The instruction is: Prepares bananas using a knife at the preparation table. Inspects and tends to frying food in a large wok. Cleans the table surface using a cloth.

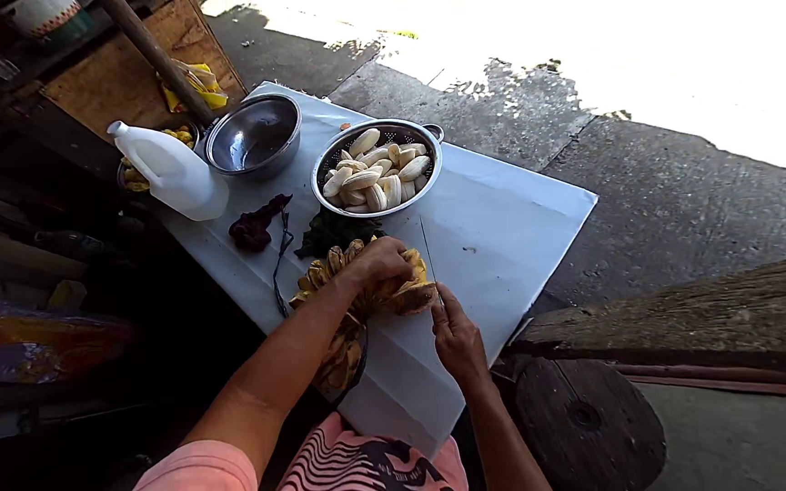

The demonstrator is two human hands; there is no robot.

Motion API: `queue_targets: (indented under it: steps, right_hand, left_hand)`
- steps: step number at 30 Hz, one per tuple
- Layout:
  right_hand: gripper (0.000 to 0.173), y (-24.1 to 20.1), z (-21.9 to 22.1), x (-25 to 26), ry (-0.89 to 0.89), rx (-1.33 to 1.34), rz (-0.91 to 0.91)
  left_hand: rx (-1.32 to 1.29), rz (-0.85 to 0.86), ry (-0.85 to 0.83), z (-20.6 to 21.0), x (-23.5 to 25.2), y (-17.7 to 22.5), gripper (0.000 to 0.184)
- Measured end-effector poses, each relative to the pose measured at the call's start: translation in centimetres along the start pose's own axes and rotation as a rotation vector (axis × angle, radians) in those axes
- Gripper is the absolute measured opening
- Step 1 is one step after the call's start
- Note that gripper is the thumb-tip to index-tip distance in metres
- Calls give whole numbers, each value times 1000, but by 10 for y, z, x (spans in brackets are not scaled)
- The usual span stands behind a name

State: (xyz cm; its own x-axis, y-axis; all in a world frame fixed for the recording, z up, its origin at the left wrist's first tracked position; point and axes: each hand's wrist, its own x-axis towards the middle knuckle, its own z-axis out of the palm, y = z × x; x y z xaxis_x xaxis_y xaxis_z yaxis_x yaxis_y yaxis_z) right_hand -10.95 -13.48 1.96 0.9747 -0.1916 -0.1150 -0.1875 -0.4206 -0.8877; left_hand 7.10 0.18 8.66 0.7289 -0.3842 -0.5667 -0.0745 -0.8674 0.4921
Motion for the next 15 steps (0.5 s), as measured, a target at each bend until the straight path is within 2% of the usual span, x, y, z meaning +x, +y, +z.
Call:
queue_targets:
  steps: [3, 4, 6, 9, 12, 15]
  right_hand:
    - [51, -3, 4, -12, -37, -127, -51]
    - [51, -5, 7, -10, -62, -126, -59]
    - [49, -12, 11, 8, -102, -61, -54]
    - [45, -24, 27, 38, -163, 327, 55]
    - [43, -42, 40, 37, -238, 759, 136]
    - [43, -46, 61, 32, -237, 923, 127]
  left_hand:
    - [-244, 93, 81, -3, -19, -14, 28]
    - [-307, 123, 102, 0, -22, -16, 24]
    - [-435, 152, 134, 9, -30, -19, 28]
    - [-578, 158, 223, 20, -41, -23, 40]
    - [-732, 111, 403, 20, -44, -26, 35]
    - [-848, 24, 579, 20, -40, -25, 34]
